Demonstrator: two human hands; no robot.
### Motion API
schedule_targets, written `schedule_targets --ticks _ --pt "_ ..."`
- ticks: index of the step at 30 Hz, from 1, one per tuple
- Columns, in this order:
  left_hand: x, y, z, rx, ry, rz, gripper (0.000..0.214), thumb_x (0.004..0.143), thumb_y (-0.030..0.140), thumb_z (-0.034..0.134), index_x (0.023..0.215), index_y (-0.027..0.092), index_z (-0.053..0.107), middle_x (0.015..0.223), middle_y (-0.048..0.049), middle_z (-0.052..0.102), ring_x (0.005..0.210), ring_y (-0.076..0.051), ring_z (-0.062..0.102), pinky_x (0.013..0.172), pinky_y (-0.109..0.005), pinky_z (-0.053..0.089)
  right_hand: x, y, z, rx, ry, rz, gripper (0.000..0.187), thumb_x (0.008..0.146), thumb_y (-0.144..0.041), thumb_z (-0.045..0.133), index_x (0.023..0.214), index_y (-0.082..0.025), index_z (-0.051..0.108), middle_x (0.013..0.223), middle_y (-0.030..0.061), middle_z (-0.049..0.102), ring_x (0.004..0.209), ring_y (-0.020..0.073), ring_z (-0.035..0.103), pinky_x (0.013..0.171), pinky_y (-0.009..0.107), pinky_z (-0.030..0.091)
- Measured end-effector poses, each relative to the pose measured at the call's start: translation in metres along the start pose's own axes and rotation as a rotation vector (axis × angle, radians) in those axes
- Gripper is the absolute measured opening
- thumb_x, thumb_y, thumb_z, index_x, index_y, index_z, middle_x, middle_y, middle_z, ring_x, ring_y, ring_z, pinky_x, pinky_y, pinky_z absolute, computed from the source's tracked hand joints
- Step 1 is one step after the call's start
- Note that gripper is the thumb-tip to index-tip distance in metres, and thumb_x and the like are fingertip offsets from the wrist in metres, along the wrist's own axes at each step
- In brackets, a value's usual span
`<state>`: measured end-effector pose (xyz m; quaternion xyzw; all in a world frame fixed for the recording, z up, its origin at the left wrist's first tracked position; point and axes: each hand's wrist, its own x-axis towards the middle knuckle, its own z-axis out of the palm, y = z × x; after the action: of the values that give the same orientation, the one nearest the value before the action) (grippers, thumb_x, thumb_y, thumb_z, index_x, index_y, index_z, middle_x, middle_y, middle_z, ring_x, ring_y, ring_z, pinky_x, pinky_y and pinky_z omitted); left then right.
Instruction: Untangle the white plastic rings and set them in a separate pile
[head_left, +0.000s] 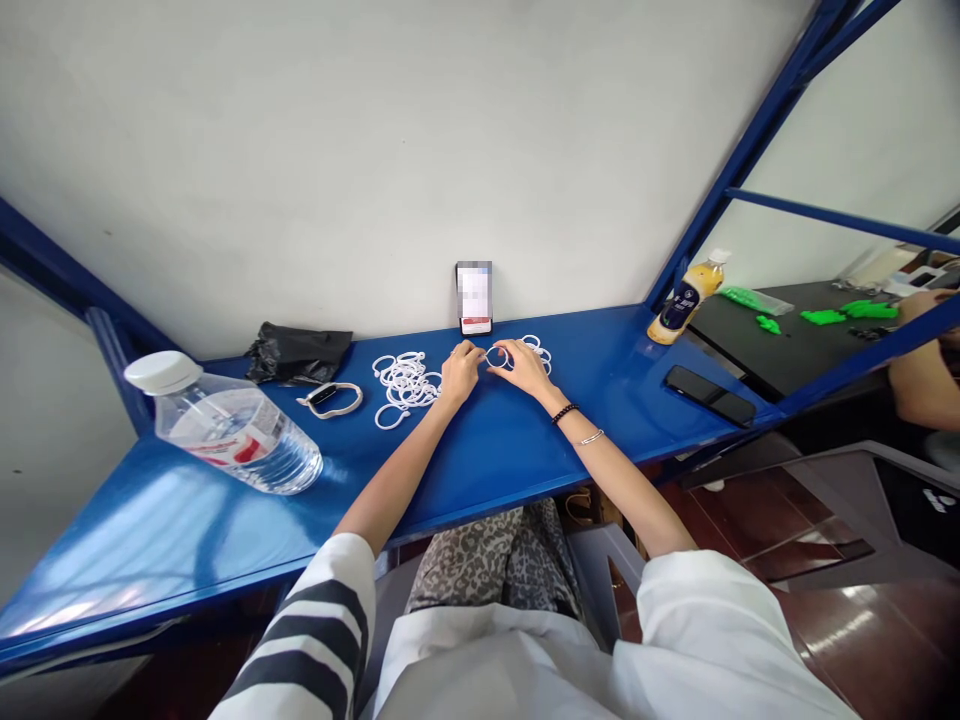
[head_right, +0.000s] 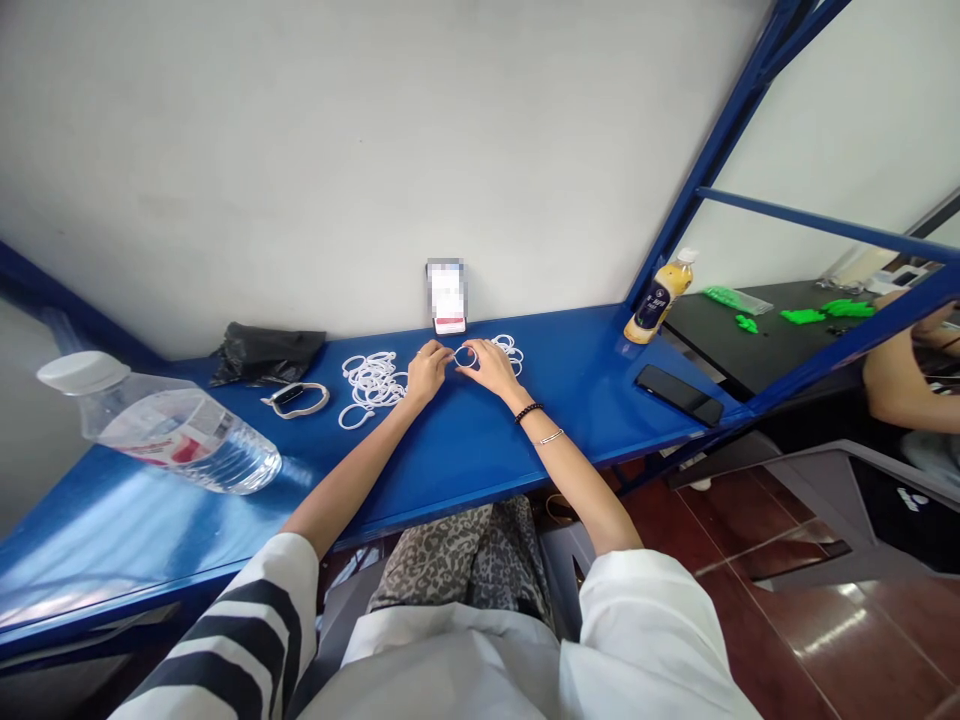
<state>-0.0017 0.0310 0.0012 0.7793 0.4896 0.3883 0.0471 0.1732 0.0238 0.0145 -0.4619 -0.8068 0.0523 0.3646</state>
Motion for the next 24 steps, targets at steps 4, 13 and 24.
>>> schedule_targets --ticks 4,13,24 --pt "-0.001 0.002 -0.002 -0.017 -0.001 -0.009 0.024 0.095 0.021 0.046 0.093 0.022 0.069 0.099 -0.0084 0.061 0.093 -0.021 0.057 0.071 -0.029 0.041 -0.001 0.0 -0.001 0.003 -0.001 -0.014 0.038 0.083 -0.04 0.068 0.114 -0.019 0.06 0.1 0.01 0.066 0.093 0.0267 0.061 0.082 0.04 0.05" --pt "-0.004 0.01 0.0 -0.231 0.031 -0.003 0.024 0.093 0.028 0.052 0.114 0.019 0.061 0.096 -0.006 0.06 0.077 -0.017 0.058 0.075 -0.028 0.043 -0.001 0.002 -0.003 -0.023 0.097 -0.02 0.036 0.089 -0.032 0.059 0.123 -0.021 0.055 0.102 0.0105 0.065 0.097 0.0271 0.061 0.085 0.041 0.049" --pt "-0.003 0.001 0.01 -0.281 0.105 0.04 0.011 0.093 0.024 0.052 0.09 0.017 0.06 0.089 -0.0051 0.06 0.07 -0.013 0.057 0.067 -0.025 0.044 -0.003 -0.002 -0.006 -0.068 0.038 -0.076 0.039 0.091 -0.024 0.053 0.13 -0.022 0.051 0.106 0.0099 0.064 0.095 0.0249 0.062 0.078 0.038 0.053"
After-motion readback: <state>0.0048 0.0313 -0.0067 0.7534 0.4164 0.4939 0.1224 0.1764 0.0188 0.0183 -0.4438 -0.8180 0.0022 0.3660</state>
